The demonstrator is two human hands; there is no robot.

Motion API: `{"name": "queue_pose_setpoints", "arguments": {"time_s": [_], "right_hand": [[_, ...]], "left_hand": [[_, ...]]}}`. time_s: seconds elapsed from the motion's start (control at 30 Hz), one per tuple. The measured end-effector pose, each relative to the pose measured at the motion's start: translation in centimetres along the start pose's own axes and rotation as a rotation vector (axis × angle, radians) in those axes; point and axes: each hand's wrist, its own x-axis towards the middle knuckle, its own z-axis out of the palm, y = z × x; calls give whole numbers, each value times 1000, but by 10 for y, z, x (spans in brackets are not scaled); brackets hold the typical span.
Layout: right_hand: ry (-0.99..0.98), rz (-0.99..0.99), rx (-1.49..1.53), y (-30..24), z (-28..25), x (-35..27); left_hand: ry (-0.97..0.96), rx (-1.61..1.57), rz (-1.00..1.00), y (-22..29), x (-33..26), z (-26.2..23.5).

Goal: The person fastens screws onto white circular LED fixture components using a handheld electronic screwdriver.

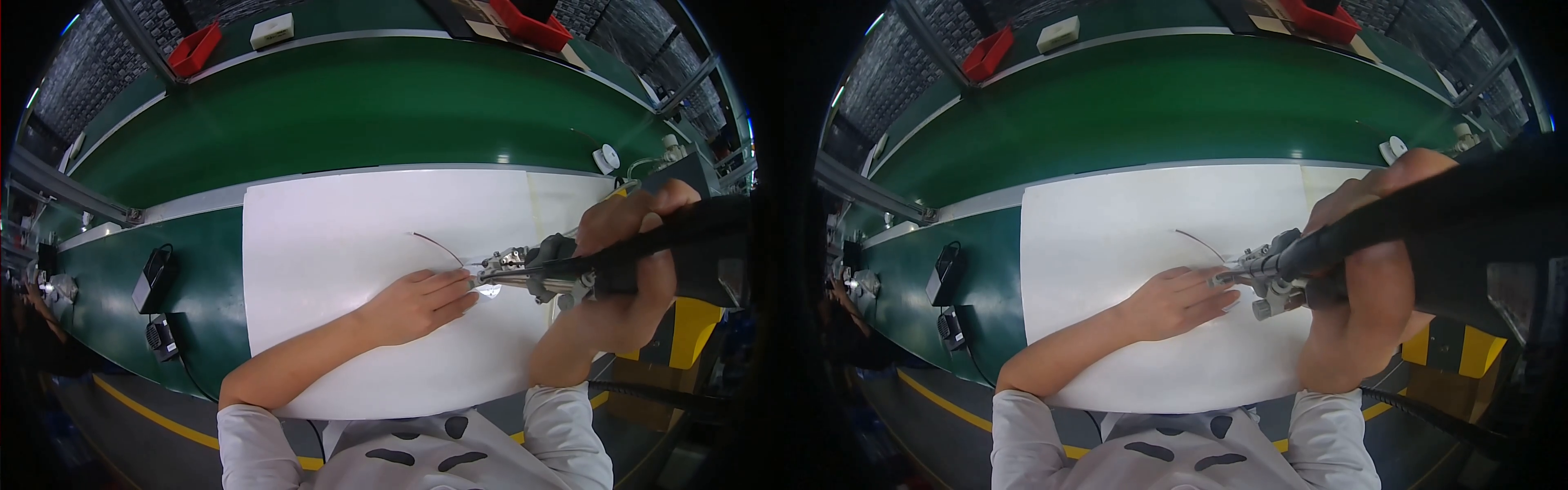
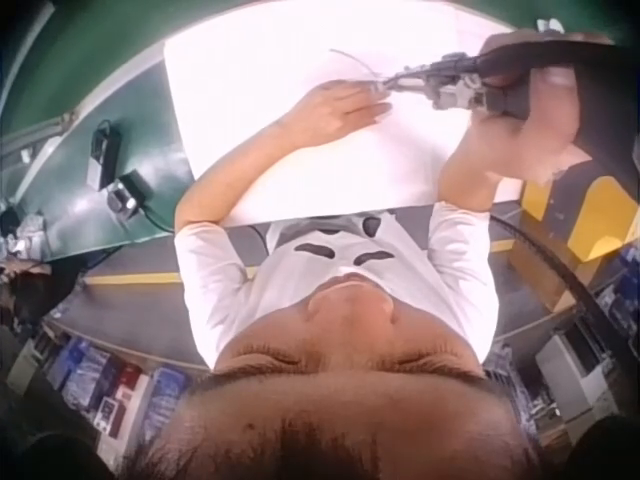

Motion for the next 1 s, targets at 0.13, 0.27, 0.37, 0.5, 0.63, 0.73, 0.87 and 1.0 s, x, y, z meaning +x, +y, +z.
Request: {"name": "queue_pose_setpoints", "arguments": {"time_s": [0.13,0.27,0.37,0.5,0.63,0.73,0.87,1.0], "right_hand": [[66,31,-28,-4,13,-5],[-285,-113,230,15,-9,3],[-10,-29,116,2,13,-10],[41,38,-102,-3,14,-14],[193,-7,83,-8,-7,-3],[268,-79,62,-20,-20,7],[195,-139,-2,-16,-22,5],[113,-87,-129,-12,-11,6]], "left_hand": [[-12,-13,-3,-1,-2,-1],[5,-8,6,0,-1,0],[29,-17,4,-2,1,0],[7,-18,14,-1,-5,-5],[-32,65,-478,-25,-7,-9],[184,460,-611,-48,6,-36],[134,361,-604,-47,-3,-30],[51,312,-566,-47,-8,-29]]}}
